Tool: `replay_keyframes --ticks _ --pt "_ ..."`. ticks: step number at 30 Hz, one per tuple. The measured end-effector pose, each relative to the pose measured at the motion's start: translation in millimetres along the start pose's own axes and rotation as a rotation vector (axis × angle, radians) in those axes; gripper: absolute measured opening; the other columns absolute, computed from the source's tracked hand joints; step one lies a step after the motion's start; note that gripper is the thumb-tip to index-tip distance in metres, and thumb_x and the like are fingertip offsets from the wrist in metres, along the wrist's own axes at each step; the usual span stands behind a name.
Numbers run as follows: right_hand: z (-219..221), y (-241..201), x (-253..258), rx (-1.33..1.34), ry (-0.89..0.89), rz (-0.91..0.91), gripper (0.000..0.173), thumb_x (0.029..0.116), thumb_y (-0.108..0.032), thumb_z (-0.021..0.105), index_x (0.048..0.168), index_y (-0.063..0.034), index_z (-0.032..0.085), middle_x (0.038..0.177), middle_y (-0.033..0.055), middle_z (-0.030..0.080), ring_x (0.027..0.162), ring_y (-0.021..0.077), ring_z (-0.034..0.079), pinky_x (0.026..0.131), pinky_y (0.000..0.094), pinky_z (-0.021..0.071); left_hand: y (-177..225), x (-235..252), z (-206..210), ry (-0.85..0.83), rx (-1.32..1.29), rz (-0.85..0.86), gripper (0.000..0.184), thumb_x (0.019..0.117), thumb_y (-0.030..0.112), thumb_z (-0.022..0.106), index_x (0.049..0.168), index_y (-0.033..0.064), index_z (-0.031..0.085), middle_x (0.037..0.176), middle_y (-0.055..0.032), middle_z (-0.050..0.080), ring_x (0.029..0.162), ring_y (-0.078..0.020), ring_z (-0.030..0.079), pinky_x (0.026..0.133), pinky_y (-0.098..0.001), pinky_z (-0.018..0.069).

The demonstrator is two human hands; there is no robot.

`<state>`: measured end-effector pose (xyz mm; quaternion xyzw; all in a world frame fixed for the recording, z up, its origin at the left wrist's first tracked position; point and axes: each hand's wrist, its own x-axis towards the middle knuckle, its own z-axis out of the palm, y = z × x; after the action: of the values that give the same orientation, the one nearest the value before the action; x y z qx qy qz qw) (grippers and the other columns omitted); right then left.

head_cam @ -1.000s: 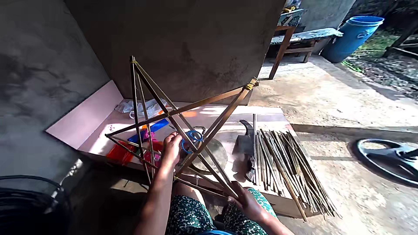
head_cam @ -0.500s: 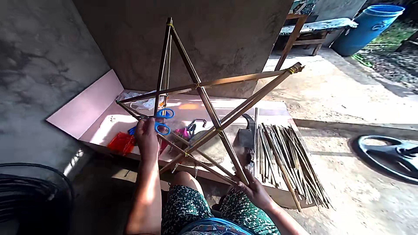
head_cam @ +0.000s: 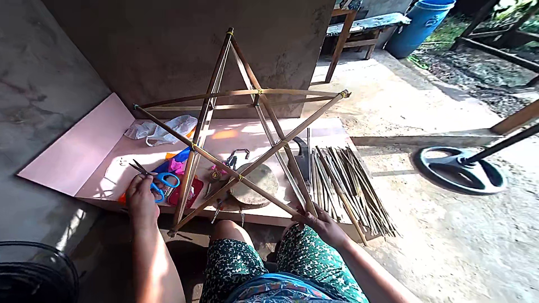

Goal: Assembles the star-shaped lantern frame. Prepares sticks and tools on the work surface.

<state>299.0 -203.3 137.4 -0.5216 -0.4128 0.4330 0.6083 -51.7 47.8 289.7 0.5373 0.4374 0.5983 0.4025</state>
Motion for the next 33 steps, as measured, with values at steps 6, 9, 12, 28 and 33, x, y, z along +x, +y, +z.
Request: replay_keyframes --ticks 6,9,12,28,33 --pt "-3 3 0 0.079 0.004 0.027 0.035 0.1014 -0.036 0.057 0.122 -0.0081 0.050 0.094 -0.0013 0.074 0.077 0.0087 0.071 0.072 0.0241 0.0588 -7 1 -6 -0.127 0.056 0.032 0.025 0.1019 0.007 0.040 0.088 0.0122 0.060 0.089 0.0046 0.073 0.072 -0.0028 0.067 0.062 -0.0192 0.0538" --pt "-7 6 2 0.096 0.046 0.024 0.036 0.1015 -0.036 0.056 0.121 -0.0071 0.050 0.094 -0.0006 0.073 0.078 0.0090 0.070 0.073 0.0249 0.0589 -10 1 -4 -0.056 -0.008 0.040 0.022 0.1053 0.008 0.042 0.093 0.0136 0.059 0.076 0.0080 0.067 0.064 -0.0025 0.064 0.060 -0.0198 0.0550" --pt "-10 4 3 0.092 0.116 0.055 0.025 0.1027 -0.026 0.050 0.119 -0.0068 0.052 0.092 -0.0010 0.074 0.078 0.0087 0.070 0.073 0.0251 0.0589 -22 4 -9 0.002 -0.077 0.008 0.018 0.1083 0.011 0.043 0.100 0.0127 0.059 0.078 0.0062 0.068 0.065 -0.0059 0.067 0.061 -0.0230 0.0578" --pt "-25 14 18 0.229 0.419 0.339 0.024 0.1126 -0.018 0.035 0.114 -0.0021 0.053 0.083 0.0045 0.070 0.069 0.0112 0.069 0.067 0.0253 0.0591 -70 -7 3 -0.013 0.077 -0.237 0.017 0.1085 0.010 0.046 0.108 0.0049 0.062 0.077 0.0035 0.064 0.061 -0.0041 0.062 0.058 -0.0197 0.0537" --pt "-41 30 17 0.200 0.438 0.388 0.029 0.1132 -0.022 0.034 0.120 -0.0012 0.053 0.088 0.0046 0.069 0.071 0.0103 0.068 0.066 0.0241 0.0583 -103 -12 8 -0.032 0.166 -0.385 0.013 0.1054 0.006 0.053 0.114 0.0005 0.062 0.087 -0.0011 0.064 0.061 -0.0028 0.058 0.055 -0.0179 0.0502"
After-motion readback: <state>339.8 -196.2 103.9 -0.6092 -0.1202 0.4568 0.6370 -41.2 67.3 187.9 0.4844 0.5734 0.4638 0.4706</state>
